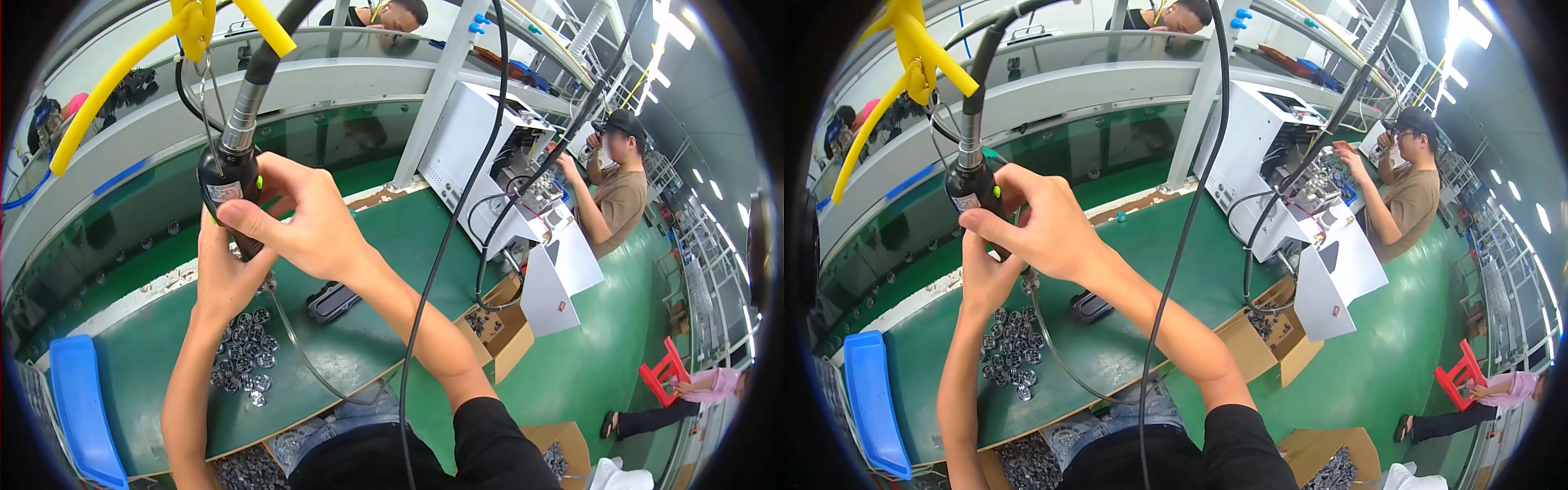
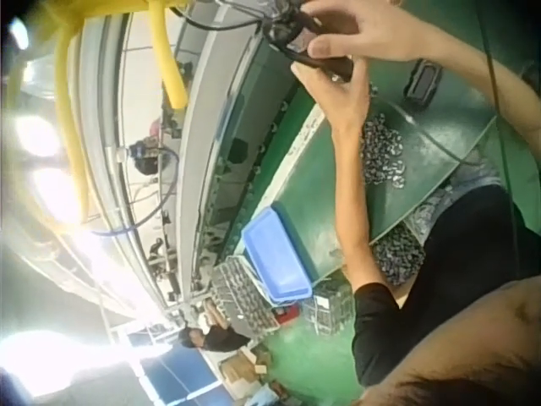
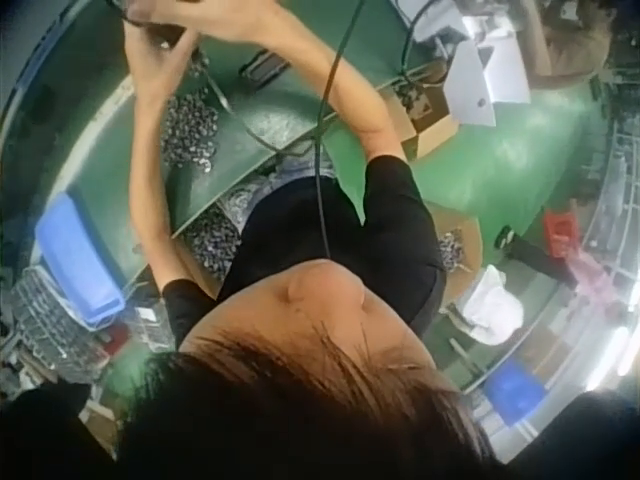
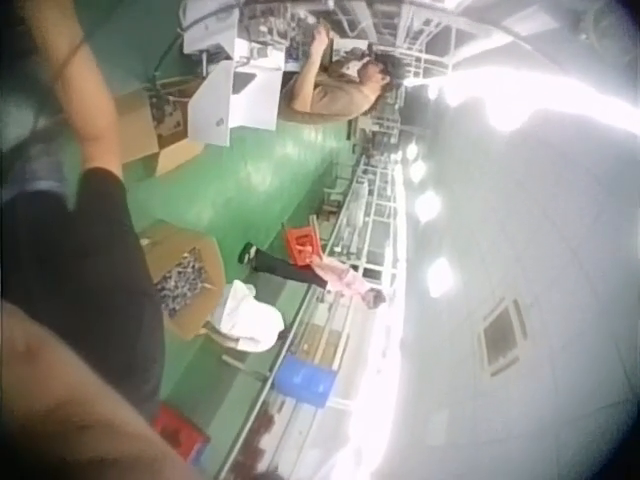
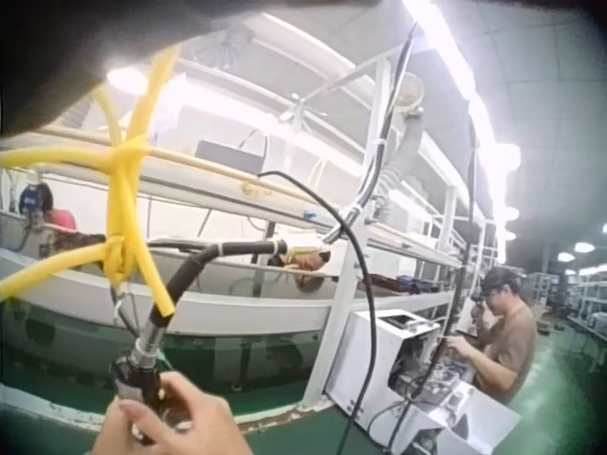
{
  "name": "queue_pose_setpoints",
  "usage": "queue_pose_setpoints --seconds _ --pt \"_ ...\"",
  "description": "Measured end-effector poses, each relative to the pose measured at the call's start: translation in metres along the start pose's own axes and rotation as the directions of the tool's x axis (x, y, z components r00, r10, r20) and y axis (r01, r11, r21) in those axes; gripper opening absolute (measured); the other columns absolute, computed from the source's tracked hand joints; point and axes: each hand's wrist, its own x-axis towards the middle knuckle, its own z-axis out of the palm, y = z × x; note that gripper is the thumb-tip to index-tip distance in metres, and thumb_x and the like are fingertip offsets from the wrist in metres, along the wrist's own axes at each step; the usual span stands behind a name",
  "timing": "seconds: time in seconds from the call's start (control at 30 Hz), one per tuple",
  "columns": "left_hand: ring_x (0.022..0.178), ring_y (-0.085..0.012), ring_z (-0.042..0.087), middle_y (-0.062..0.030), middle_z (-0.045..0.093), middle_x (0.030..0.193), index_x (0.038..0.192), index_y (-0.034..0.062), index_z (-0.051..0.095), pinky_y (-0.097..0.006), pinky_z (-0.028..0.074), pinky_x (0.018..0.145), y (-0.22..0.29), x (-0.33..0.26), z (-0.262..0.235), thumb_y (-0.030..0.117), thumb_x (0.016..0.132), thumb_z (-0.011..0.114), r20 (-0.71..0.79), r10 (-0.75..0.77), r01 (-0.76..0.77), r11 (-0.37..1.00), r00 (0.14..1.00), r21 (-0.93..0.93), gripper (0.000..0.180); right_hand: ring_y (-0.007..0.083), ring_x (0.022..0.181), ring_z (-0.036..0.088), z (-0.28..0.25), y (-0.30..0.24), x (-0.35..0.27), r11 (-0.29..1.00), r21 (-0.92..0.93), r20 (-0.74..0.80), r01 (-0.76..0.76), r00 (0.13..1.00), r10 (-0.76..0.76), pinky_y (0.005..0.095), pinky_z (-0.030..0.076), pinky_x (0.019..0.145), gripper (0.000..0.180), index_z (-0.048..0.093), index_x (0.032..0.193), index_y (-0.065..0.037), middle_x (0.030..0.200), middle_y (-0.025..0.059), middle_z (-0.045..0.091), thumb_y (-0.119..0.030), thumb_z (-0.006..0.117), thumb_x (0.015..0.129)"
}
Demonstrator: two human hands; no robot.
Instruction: The person assembles small metal components using a power screwdriver on an industrial production line.
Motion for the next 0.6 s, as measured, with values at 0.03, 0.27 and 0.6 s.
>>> queue_pose_setpoints --seconds 0.03,0.27,0.6 --pt "0.114 -0.0279 0.064 -0.0133 0.062 0.124 0.136 0.0018 0.056 -0.038 0.051 0.097 0.003 0.001 0.002 0.010 0.079 0.084 -0.071 0.042 -0.036 0.996 0.997 0.085 0.064 0.0082 0.082 0.066 -0.004 -0.002 -0.008 1.000 -0.004 -0.003 0.007 1.000 -0.007 0.0263 0.056 0.074 0.030 0.069 0.110 0.000 0.094 0.0037 0.070 -0.027 0.077 0.097" --pt "0.081 -0.0051 0.058 0.0011 0.067 0.097 0.142 0.0040 0.055 -0.023 0.047 0.076 0.006 0.007 -0.008 -0.002 0.088 0.076 -0.041 -0.014 0.006 0.982 0.999 -0.188 0.058 0.0119 0.075 0.068 -0.081 -0.006 -0.106 0.844 -0.378 0.061 -0.382 0.899 0.434 0.0282 0.056 0.070 0.023 0.070 0.106 0.000 0.082 0.0052 0.072 -0.022 0.069 0.102" --pt "0.081 -0.0066 0.058 -0.0013 0.065 0.098 0.142 0.0020 0.054 -0.024 0.048 0.075 -0.018 0.007 -0.018 -0.001 0.088 0.079 -0.120 -0.036 -0.001 0.956 0.992 -0.294 0.059 0.0108 0.075 0.072 -0.268 -0.146 -0.127 0.642 -0.542 -0.367 -0.542 0.840 0.400 0.0249 0.058 0.066 0.030 0.076 0.108 0.001 0.089 0.0050 0.075 -0.025 0.061 0.105"
